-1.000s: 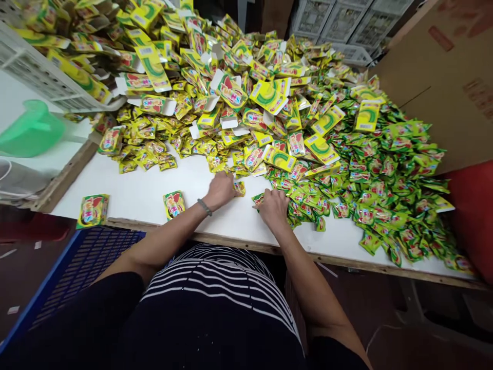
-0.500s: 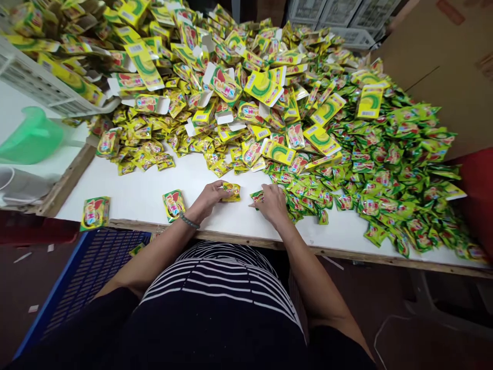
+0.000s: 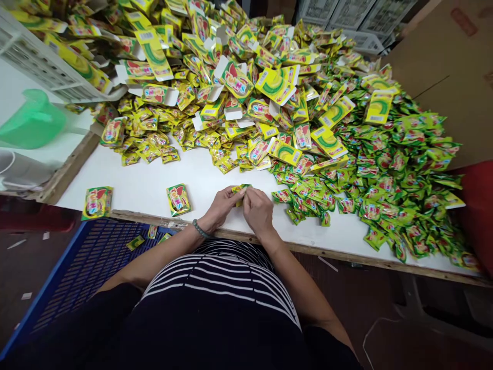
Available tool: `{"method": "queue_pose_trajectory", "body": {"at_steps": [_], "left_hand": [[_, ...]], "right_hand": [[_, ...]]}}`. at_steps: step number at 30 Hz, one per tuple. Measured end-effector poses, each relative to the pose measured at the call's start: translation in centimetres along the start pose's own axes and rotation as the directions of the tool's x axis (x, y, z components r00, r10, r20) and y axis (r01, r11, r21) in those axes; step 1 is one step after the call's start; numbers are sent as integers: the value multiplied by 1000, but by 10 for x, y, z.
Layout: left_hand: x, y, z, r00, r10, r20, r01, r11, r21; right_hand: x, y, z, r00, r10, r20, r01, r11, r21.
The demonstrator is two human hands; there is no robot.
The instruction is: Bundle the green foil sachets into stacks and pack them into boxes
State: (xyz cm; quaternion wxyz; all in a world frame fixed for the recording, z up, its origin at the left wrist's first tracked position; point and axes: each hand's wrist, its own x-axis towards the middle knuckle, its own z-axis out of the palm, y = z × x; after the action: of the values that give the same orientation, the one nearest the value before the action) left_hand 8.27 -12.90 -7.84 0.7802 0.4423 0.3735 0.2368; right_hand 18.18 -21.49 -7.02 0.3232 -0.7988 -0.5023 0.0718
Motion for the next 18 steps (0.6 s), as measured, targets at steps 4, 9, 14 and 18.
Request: {"method": "queue_pose_trajectory", "body": {"at_steps": [4, 9, 14, 18], "left_hand": [[2, 6, -6, 998, -38, -44, 36, 998, -46], [9, 17, 0, 993, -58, 99, 64, 996, -59], [33, 36, 19, 966, 18, 259, -91, 957, 276], [68, 62, 49, 879, 297, 374, -476, 490, 730]], "right_hand": [[3, 1, 1, 998, 32, 57, -45, 969, 245], [13, 20, -7, 966, 259, 22, -247, 886, 392], [17, 35, -16, 921, 384, 71, -357, 755, 550], [7, 49, -18, 869, 474, -140, -361, 802, 476]]}}
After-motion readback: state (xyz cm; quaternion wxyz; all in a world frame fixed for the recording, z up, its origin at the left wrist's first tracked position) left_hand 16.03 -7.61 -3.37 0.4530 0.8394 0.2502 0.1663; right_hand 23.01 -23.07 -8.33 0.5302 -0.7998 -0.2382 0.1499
